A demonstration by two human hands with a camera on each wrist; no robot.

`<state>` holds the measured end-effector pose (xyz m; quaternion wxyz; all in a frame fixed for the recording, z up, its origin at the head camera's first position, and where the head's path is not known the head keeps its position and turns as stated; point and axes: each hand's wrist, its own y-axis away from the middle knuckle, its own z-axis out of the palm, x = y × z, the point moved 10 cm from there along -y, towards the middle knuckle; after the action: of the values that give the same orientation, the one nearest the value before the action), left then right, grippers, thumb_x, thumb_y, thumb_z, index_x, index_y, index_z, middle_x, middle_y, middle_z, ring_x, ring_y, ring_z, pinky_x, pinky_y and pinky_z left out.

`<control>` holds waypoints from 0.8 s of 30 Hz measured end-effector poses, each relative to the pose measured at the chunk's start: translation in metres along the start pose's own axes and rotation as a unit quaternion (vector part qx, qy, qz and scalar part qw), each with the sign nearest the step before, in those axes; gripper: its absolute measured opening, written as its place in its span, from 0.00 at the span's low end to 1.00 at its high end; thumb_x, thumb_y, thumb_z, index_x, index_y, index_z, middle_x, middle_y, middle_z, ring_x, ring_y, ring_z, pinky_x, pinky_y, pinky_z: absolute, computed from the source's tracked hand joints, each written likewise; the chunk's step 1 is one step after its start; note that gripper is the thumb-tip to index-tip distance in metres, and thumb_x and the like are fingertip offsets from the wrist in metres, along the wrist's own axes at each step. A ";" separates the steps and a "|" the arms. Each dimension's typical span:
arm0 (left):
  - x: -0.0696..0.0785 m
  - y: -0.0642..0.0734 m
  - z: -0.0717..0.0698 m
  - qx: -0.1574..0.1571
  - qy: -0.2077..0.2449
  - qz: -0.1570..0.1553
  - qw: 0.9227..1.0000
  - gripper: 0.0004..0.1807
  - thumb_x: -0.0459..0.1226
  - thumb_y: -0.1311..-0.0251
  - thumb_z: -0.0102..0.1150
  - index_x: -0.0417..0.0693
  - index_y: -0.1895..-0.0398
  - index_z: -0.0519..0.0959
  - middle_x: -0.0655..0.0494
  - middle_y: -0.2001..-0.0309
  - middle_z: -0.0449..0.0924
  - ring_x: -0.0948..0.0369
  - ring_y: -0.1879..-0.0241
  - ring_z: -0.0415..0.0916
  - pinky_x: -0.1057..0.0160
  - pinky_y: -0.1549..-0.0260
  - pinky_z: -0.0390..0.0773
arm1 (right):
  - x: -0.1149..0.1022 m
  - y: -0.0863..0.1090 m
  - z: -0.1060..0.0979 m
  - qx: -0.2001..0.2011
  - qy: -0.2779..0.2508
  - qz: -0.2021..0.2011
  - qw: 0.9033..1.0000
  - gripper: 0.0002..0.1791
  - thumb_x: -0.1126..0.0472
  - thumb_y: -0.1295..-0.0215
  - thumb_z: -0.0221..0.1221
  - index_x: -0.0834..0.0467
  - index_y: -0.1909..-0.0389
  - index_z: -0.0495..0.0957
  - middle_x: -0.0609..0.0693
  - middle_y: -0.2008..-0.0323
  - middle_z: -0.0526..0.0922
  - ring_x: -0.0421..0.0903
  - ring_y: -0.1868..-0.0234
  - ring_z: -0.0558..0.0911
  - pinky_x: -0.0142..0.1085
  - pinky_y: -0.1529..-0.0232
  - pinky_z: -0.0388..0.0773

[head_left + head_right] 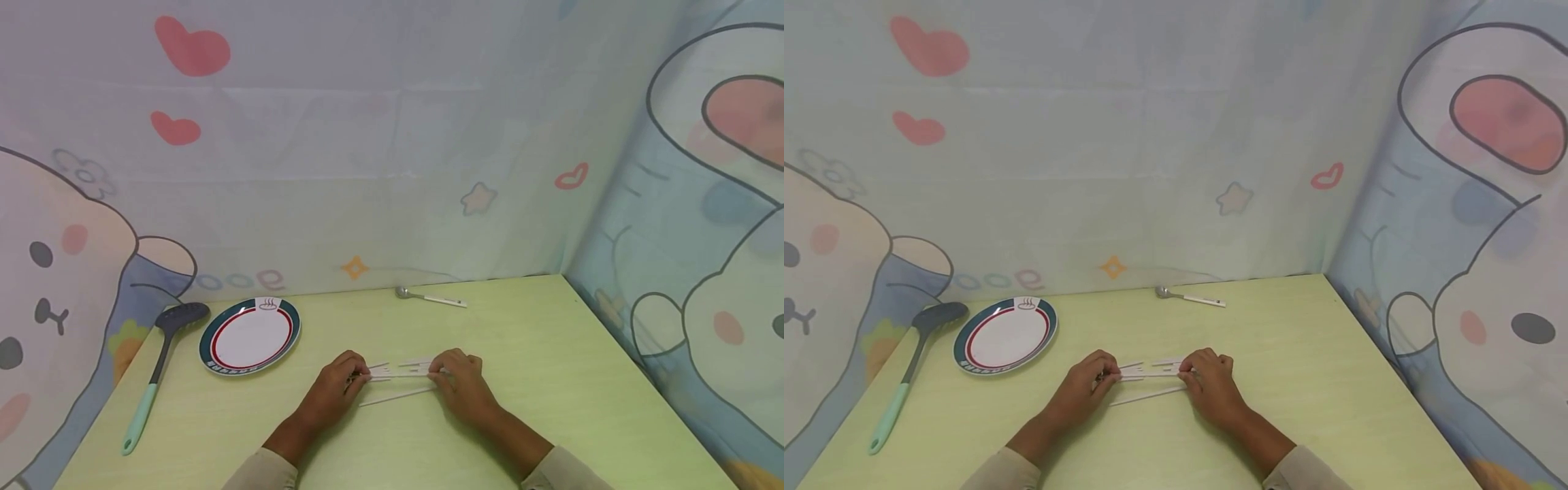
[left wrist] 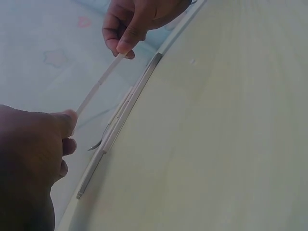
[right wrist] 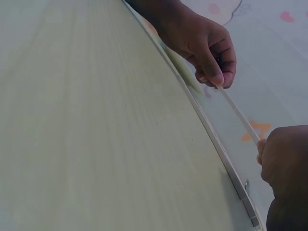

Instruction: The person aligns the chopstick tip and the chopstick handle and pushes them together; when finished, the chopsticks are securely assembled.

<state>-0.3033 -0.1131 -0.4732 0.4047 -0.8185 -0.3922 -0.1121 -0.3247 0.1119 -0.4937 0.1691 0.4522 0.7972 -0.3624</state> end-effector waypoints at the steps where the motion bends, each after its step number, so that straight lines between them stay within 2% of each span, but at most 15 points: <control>1: 0.001 0.000 0.001 0.000 0.005 0.006 1.000 0.07 0.25 0.31 0.69 0.44 0.60 0.81 0.56 0.58 0.82 0.67 0.61 0.78 0.66 0.61 0.82 | -0.001 0.000 0.000 0.000 -0.003 -0.006 1.000 0.08 0.65 0.27 0.68 0.48 0.58 0.81 0.43 0.56 0.86 0.45 0.48 0.85 0.54 0.38 0.67; 3: 0.002 0.000 0.003 -0.001 0.015 0.017 1.000 0.07 0.25 0.33 0.70 0.42 0.58 0.82 0.55 0.60 0.82 0.68 0.63 0.76 0.67 0.63 0.81 | -0.005 0.000 0.002 -0.005 -0.002 -0.024 1.000 0.06 0.66 0.26 0.67 0.52 0.56 0.82 0.45 0.56 0.87 0.45 0.50 0.87 0.50 0.39 0.74; 6: 0.004 0.001 0.005 -0.007 0.017 0.030 0.999 0.08 0.26 0.35 0.72 0.40 0.56 0.85 0.55 0.61 0.82 0.69 0.64 0.75 0.68 0.64 0.80 | -0.014 0.001 0.007 -0.020 0.013 -0.064 0.998 0.06 0.67 0.24 0.65 0.58 0.51 0.85 0.47 0.55 0.87 0.43 0.53 0.87 0.41 0.47 0.83; 9: 0.007 0.001 0.008 -0.020 0.008 0.034 0.999 0.06 0.27 0.34 0.72 0.41 0.56 0.89 0.56 0.62 0.83 0.70 0.65 0.73 0.69 0.64 0.78 | -0.021 0.003 0.012 -0.032 0.022 -0.094 0.995 0.07 0.66 0.23 0.64 0.59 0.49 0.86 0.47 0.54 0.84 0.40 0.55 0.84 0.36 0.53 0.83; 12: 0.010 0.001 0.012 -0.040 -0.006 0.030 0.999 0.03 0.30 0.31 0.71 0.44 0.58 0.90 0.59 0.64 0.83 0.73 0.67 0.71 0.70 0.66 0.76 | -0.026 0.005 0.013 -0.034 0.017 -0.099 0.994 0.05 0.65 0.23 0.65 0.58 0.52 0.88 0.47 0.55 0.83 0.38 0.57 0.82 0.33 0.55 0.84; 15: 0.013 0.002 0.015 -0.053 -0.031 0.026 0.998 0.01 0.34 0.29 0.70 0.48 0.59 0.89 0.61 0.68 0.85 0.74 0.70 0.71 0.70 0.68 0.76 | -0.027 0.005 0.013 -0.028 0.012 -0.090 0.995 0.04 0.65 0.24 0.66 0.57 0.55 0.88 0.47 0.56 0.88 0.40 0.57 0.87 0.35 0.54 0.86; 18: 0.017 0.002 0.016 -0.045 -0.043 0.033 0.997 0.02 0.34 0.29 0.69 0.47 0.59 0.89 0.60 0.67 0.89 0.71 0.68 0.80 0.67 0.66 0.81 | -0.027 0.005 0.011 -0.020 -0.004 -0.079 0.997 0.05 0.65 0.27 0.68 0.59 0.55 0.90 0.50 0.57 0.93 0.46 0.54 0.92 0.39 0.52 0.89; 20: 0.023 0.001 0.015 -0.030 -0.037 0.049 0.998 0.02 0.32 0.30 0.70 0.45 0.58 0.90 0.57 0.64 0.91 0.67 0.65 0.85 0.64 0.63 0.84 | -0.028 0.006 0.008 -0.010 -0.018 -0.080 0.997 0.05 0.67 0.29 0.69 0.61 0.56 0.91 0.52 0.57 0.94 0.50 0.53 0.94 0.41 0.51 0.90; 22: 0.028 0.001 0.014 -0.013 -0.026 0.068 0.997 0.03 0.29 0.33 0.71 0.42 0.59 0.90 0.55 0.64 0.91 0.66 0.65 0.85 0.64 0.62 0.84 | -0.029 0.006 0.004 0.005 -0.030 -0.089 0.996 0.06 0.69 0.33 0.71 0.63 0.57 0.92 0.54 0.58 0.95 0.51 0.55 0.94 0.40 0.53 0.90; 24: 0.033 0.000 0.013 0.003 -0.014 0.085 0.996 0.04 0.27 0.35 0.72 0.40 0.59 0.91 0.55 0.67 0.90 0.68 0.68 0.81 0.68 0.65 0.82 | -0.032 0.007 0.000 0.023 -0.037 -0.106 0.993 0.06 0.71 0.36 0.73 0.64 0.59 0.92 0.54 0.60 0.95 0.51 0.57 0.95 0.38 0.55 0.90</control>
<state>-0.2828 -0.0848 -0.4650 0.4097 -0.8491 -0.3270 -0.0642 -0.3020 0.0946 -0.4773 0.1483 0.3556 0.8251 -0.4133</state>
